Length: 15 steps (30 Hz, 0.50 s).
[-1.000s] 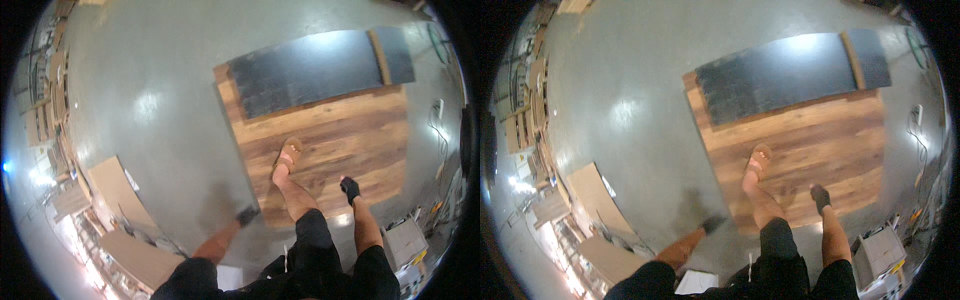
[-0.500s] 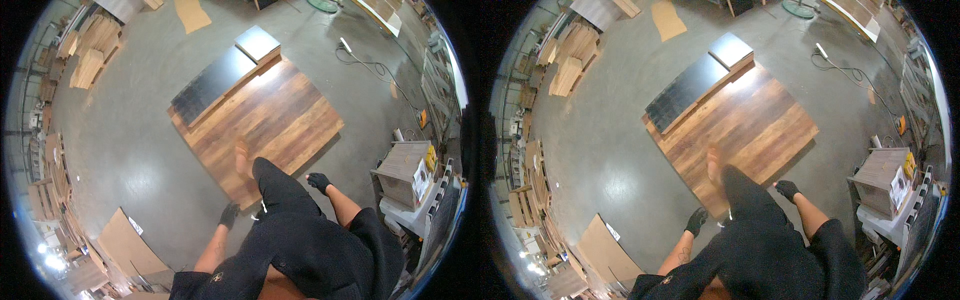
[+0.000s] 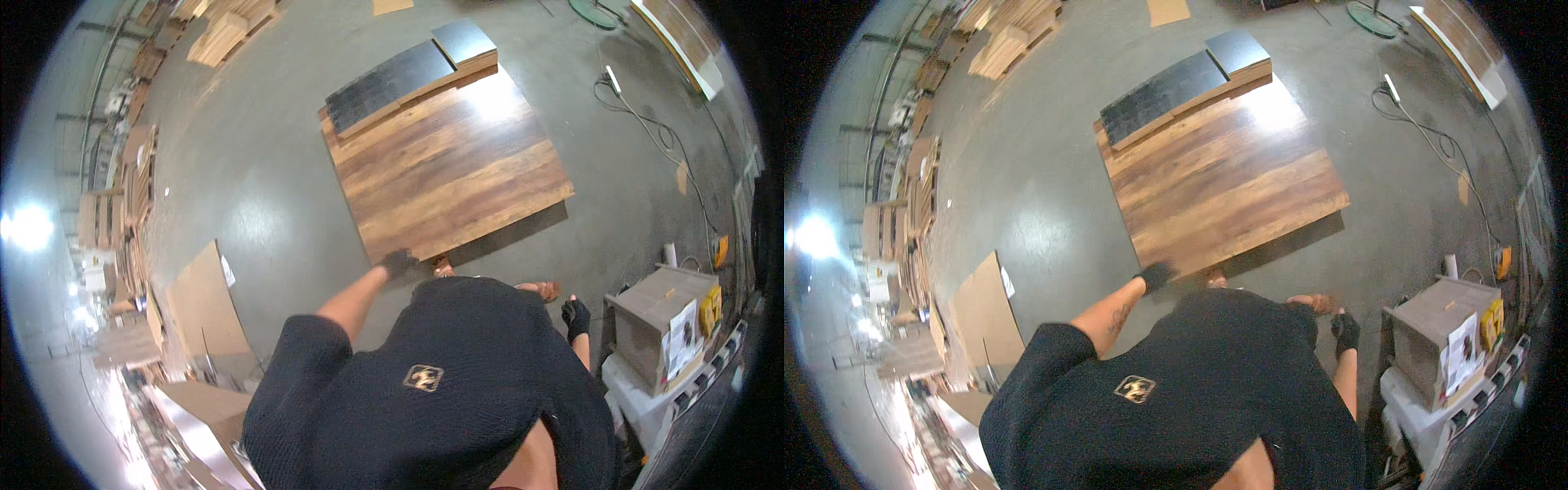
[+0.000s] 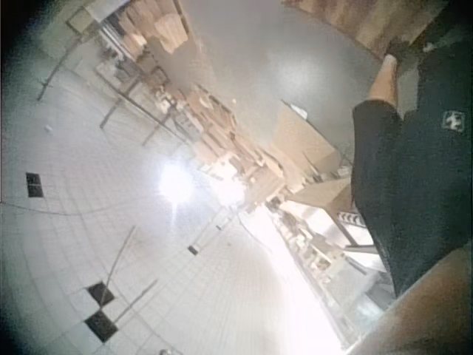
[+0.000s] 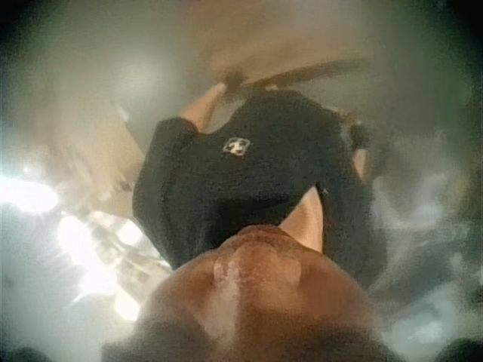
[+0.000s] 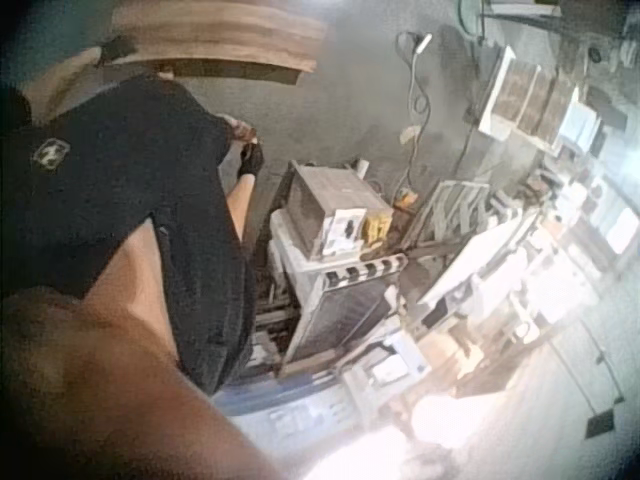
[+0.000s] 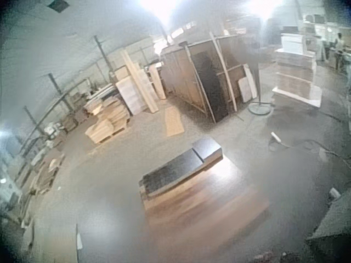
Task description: The person picks up several wooden strips and moves them to a stack, then picks up a larger square black panel and places it onto a wooden board on the floor.
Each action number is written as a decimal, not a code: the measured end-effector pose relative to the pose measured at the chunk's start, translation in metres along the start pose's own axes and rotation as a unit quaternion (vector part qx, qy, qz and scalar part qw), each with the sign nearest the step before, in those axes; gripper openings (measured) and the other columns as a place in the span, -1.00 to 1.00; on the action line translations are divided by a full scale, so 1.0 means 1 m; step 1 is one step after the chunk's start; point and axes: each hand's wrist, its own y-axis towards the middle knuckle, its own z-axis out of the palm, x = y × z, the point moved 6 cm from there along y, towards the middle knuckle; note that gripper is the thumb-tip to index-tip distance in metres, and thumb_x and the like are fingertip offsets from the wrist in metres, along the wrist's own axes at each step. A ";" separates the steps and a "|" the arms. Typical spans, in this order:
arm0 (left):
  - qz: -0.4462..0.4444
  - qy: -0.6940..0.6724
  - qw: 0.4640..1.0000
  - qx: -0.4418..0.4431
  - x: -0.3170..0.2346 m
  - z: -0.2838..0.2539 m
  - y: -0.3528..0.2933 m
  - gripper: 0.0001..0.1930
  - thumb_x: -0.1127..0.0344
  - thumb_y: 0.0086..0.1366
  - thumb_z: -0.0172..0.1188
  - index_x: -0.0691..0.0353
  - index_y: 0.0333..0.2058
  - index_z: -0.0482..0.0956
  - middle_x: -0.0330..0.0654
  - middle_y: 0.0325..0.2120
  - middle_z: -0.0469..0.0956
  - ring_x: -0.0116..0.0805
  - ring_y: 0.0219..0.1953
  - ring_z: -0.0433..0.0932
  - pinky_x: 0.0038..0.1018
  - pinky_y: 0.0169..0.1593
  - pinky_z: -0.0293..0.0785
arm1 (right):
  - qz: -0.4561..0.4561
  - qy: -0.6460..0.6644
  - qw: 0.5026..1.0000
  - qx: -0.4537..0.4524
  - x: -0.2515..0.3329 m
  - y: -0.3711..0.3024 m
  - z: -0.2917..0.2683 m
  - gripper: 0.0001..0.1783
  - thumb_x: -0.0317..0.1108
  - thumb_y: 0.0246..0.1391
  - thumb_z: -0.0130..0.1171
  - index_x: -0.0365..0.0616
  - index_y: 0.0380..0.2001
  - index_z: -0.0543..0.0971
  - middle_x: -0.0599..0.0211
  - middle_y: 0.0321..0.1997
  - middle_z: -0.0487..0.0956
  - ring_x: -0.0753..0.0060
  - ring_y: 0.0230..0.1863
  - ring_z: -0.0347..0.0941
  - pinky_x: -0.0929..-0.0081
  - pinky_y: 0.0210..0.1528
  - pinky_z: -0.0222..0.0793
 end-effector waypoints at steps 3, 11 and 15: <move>0.056 0.109 0.992 0.039 -0.097 0.008 0.037 -0.54 -0.01 0.39 0.13 0.12 0.13 0.57 0.05 0.19 0.49 0.02 0.24 0.43 -0.14 0.25 0.37 | 0.008 -0.070 0.995 -0.073 -0.014 0.002 -0.091 -0.67 0.01 0.26 0.27 -0.02 -0.38 0.62 0.38 -0.52 0.58 0.41 -0.53 0.47 0.44 -0.45 0.30; 0.447 0.120 0.886 0.004 -0.478 0.043 0.134 -0.49 0.12 0.35 0.20 0.16 0.22 0.52 0.07 0.26 0.43 -0.01 0.37 0.33 -0.21 0.36 0.31 | 0.042 0.248 0.944 -0.215 -0.079 -0.063 -0.326 -0.63 0.00 0.26 0.28 -0.04 -0.09 0.63 0.22 -0.20 0.69 0.33 -0.21 0.62 0.38 -0.16 0.46; 0.633 0.280 0.720 0.053 -0.665 0.069 0.112 -0.57 0.25 0.45 0.13 0.27 0.23 0.47 0.04 0.31 0.40 -0.08 0.39 0.32 -0.28 0.39 0.31 | -0.009 0.284 0.929 -0.237 -0.034 -0.148 -0.347 -0.24 0.05 0.25 0.29 -0.25 0.31 0.37 -0.07 0.26 0.52 0.04 0.29 0.45 0.22 0.36 0.30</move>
